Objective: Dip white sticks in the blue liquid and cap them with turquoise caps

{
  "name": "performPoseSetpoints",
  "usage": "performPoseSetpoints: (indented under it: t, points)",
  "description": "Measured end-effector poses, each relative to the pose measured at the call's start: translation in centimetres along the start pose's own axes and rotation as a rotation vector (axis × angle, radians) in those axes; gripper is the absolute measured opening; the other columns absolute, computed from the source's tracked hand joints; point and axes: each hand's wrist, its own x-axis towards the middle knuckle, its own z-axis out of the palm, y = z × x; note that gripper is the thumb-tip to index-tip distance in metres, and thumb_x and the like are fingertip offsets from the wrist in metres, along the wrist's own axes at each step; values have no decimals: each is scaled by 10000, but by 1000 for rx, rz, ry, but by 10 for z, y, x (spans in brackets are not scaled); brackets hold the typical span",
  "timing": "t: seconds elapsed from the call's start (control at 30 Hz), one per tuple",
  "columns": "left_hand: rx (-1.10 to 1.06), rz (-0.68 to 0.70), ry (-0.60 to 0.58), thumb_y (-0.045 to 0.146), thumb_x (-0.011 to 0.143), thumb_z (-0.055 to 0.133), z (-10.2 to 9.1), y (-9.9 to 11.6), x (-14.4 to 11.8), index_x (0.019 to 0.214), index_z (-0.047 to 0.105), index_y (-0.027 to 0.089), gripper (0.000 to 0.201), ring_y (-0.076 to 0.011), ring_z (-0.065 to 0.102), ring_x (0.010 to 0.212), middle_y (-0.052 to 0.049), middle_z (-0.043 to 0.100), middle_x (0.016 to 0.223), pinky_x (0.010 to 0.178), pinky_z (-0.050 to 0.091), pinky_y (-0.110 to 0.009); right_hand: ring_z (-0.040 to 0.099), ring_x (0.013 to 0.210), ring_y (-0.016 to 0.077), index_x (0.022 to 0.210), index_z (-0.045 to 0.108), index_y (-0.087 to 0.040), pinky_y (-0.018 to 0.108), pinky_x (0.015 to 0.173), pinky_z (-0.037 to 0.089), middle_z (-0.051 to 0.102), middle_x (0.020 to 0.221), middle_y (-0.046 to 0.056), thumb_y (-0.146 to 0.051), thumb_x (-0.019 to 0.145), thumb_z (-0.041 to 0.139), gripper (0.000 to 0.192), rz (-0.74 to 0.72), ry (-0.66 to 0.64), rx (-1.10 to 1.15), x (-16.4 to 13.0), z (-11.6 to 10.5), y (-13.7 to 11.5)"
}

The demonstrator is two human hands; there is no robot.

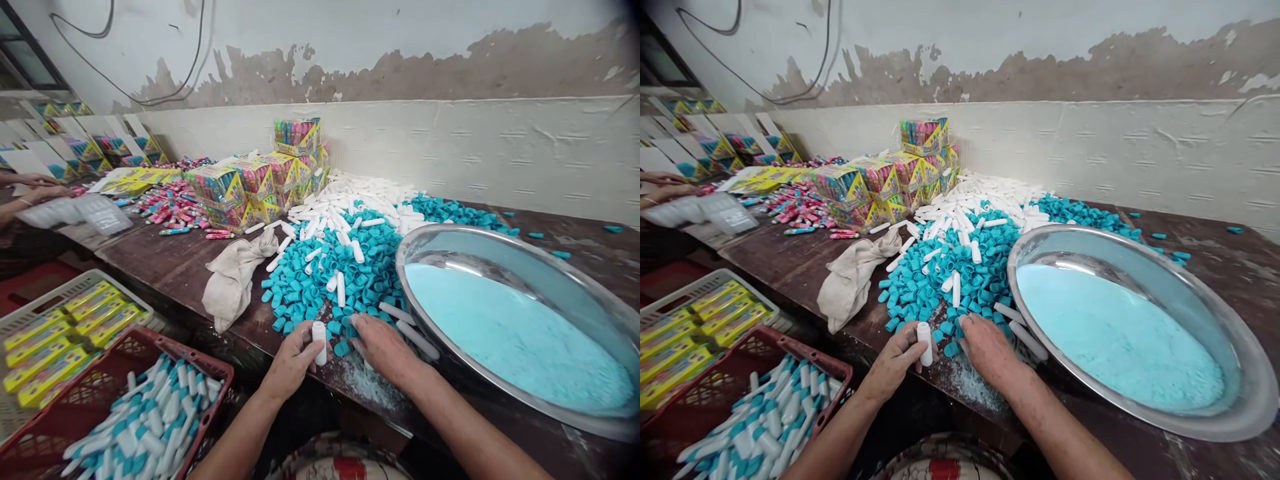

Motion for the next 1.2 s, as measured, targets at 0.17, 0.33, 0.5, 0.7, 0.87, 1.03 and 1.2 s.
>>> performPoseSetpoints:
  t: [0.17,0.33,0.5,0.7,0.87,1.03,1.2]
  points:
    - [-6,-80,-131,317,795,506,12,1,4,991,502,143,262,-106,506,564,-9,592,691,463,345,-186,557,789,193,965,564,-182,287,676,414,576,923,66,-175,751,547,214,-17,43,237,-14,-7,3]
    - [-116,-124,-165,366,777,532,25,-8,5,956,496,152,281,-107,516,557,0,588,658,457,336,-179,549,759,167,890,582,-199,271,670,436,578,819,29,-160,731,561,165,1,203,421,-25,-3,1]
    - [-158,-150,-147,383,768,540,26,-5,4,971,494,138,322,-109,514,546,-6,594,637,460,348,-185,559,805,177,877,599,-196,285,719,450,588,856,53,-145,750,533,152,8,299,466,-32,6,4]
    - [-48,-56,-38,351,785,520,3,8,3,900,531,130,250,-107,531,595,-36,612,754,458,339,-175,577,750,171,845,634,-196,270,681,449,620,810,39,-124,756,497,178,118,168,474,-27,15,19]
    - [-25,-73,-22,352,782,521,-6,6,1,894,539,131,248,-100,517,566,-22,598,707,440,322,-170,503,839,220,866,659,-226,317,720,388,566,844,66,-208,809,495,175,-19,101,96,-15,8,4]
    - [-44,-67,-30,357,773,528,-6,5,0,861,538,132,242,-106,533,570,-31,600,737,432,322,-174,452,847,214,927,621,-232,313,710,349,523,884,62,-86,797,445,263,-221,51,-64,-6,11,-10]
    - [-40,-46,-24,333,791,504,-10,5,-3,851,518,129,213,-108,530,574,-30,598,721,438,321,-177,492,840,203,927,612,-176,315,745,377,575,867,70,-83,796,437,237,-145,61,99,0,21,-3]
